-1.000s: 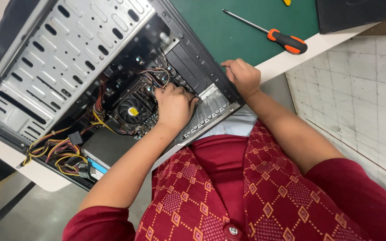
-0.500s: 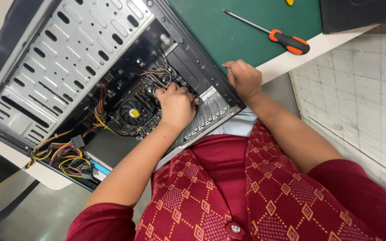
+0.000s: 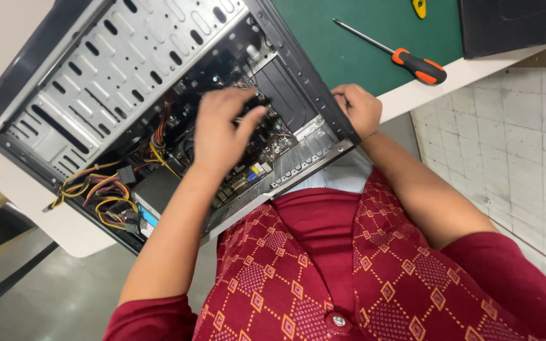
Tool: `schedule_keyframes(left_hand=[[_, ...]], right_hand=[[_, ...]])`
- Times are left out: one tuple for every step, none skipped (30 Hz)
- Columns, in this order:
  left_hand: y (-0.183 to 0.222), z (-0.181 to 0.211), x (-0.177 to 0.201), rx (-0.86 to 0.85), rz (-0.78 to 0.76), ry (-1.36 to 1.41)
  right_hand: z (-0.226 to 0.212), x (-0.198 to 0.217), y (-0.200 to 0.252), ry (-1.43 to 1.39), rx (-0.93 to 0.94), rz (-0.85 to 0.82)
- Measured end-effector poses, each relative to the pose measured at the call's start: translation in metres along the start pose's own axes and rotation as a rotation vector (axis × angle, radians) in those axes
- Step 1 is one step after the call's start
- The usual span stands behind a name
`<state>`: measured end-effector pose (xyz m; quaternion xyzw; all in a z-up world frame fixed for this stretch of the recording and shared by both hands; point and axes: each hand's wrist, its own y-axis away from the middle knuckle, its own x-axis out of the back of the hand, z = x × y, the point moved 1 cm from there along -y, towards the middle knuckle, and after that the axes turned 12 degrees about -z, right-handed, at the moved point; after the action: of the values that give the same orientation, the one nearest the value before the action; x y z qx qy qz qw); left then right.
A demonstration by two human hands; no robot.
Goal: Installing a power supply unit into a computer case and connecting the power cables to the motherboard and other components.
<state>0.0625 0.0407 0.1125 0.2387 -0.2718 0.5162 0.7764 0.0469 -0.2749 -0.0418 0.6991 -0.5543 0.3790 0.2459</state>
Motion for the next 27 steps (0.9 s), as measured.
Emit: schedule_keyframes(left_hand=[[0.005, -0.004, 0.007, 0.004, 0.010, -0.003], [0.010, -0.009, 0.015, 0.050, 0.035, -0.017], [0.014, -0.014, 0.022, 0.091, 0.058, -0.030], [0.020, -0.021, 0.020, 0.090, 0.067, -0.032], [0.026, -0.029, 0.017, 0.116, 0.033, -0.075], [0.032, -0.036, 0.014, 0.142, -0.001, -0.119], [0.036, -0.038, 0.012, 0.140, 0.005, -0.117], [0.040, -0.039, 0.009, 0.152, -0.045, -0.175], [0.044, -0.041, 0.007, 0.168, -0.095, -0.234], [0.046, -0.039, 0.006, 0.170, -0.089, -0.235], [0.046, -0.037, 0.005, 0.101, -0.134, -0.330], [0.046, -0.034, 0.003, 0.031, -0.179, -0.426], [0.044, -0.030, -0.004, 0.031, -0.175, -0.426], [0.041, -0.025, -0.012, -0.040, -0.224, -0.492], [0.039, -0.020, -0.020, -0.111, -0.276, -0.558], [0.036, -0.024, -0.032, -0.111, -0.274, -0.558], [0.033, -0.027, -0.044, -0.151, -0.281, -0.641], [0.030, -0.030, -0.056, -0.192, -0.288, -0.724], [0.028, -0.035, -0.064, -0.194, -0.287, -0.725], [0.026, -0.040, -0.071, -0.242, -0.237, -0.742], [0.025, -0.045, -0.078, -0.290, -0.189, -0.759], [0.025, -0.046, -0.078, -0.292, -0.189, -0.760], [0.026, -0.046, -0.077, -0.315, -0.128, -0.704], [0.027, -0.046, -0.076, -0.338, -0.068, -0.647], [0.027, -0.037, -0.061, -0.343, -0.070, -0.648], [0.026, -0.028, -0.046, -0.287, -0.064, -0.516], [0.026, -0.019, -0.031, -0.228, -0.059, -0.385]], right_hand=[[0.005, -0.003, 0.000, -0.001, 0.011, -0.001], [0.014, -0.006, 0.000, -0.315, -0.214, -0.030], [0.023, -0.010, 0.000, -0.627, -0.441, -0.057], [0.008, 0.005, -0.008, -0.626, -0.432, -0.057], [-0.006, 0.021, -0.013, -0.752, -0.494, -0.008], [-0.020, 0.036, -0.019, -0.879, -0.555, 0.041], [-0.022, 0.046, -0.021, -0.876, -0.550, 0.041], [-0.025, 0.056, -0.023, -0.882, -0.503, 0.054], [-0.028, 0.065, -0.026, -0.890, -0.457, 0.064], [-0.038, 0.073, -0.028, -0.889, -0.451, 0.060], [-0.049, 0.083, -0.029, -0.859, -0.398, 0.060], [-0.059, 0.092, -0.031, -0.829, -0.346, 0.060], [-0.072, 0.097, -0.030, -0.827, -0.342, 0.059], [-0.084, 0.101, -0.030, -0.784, -0.251, 0.036], [-0.097, 0.106, -0.029, -0.741, -0.163, 0.013], [-0.110, 0.109, -0.030, -0.740, -0.162, 0.013], [-0.124, 0.113, -0.032, -0.651, -0.078, 0.023], [-0.137, 0.117, -0.035, -0.562, 0.006, 0.032], [-0.134, 0.115, -0.034, -0.560, 0.007, 0.034], [-0.130, 0.114, -0.033, -0.550, 0.022, 0.029], [-0.127, 0.111, -0.032, -0.542, 0.036, 0.024], [-0.127, 0.112, -0.033, -0.541, 0.035, 0.027], [-0.128, 0.113, -0.034, -0.534, 0.031, 0.015], [-0.128, 0.114, -0.034, -0.528, 0.027, 0.003], [-0.129, 0.114, -0.034, -0.527, 0.024, 0.008], [-0.130, 0.114, -0.035, -0.540, 0.026, 0.013], [-0.132, 0.113, -0.036, -0.555, 0.028, 0.016]])
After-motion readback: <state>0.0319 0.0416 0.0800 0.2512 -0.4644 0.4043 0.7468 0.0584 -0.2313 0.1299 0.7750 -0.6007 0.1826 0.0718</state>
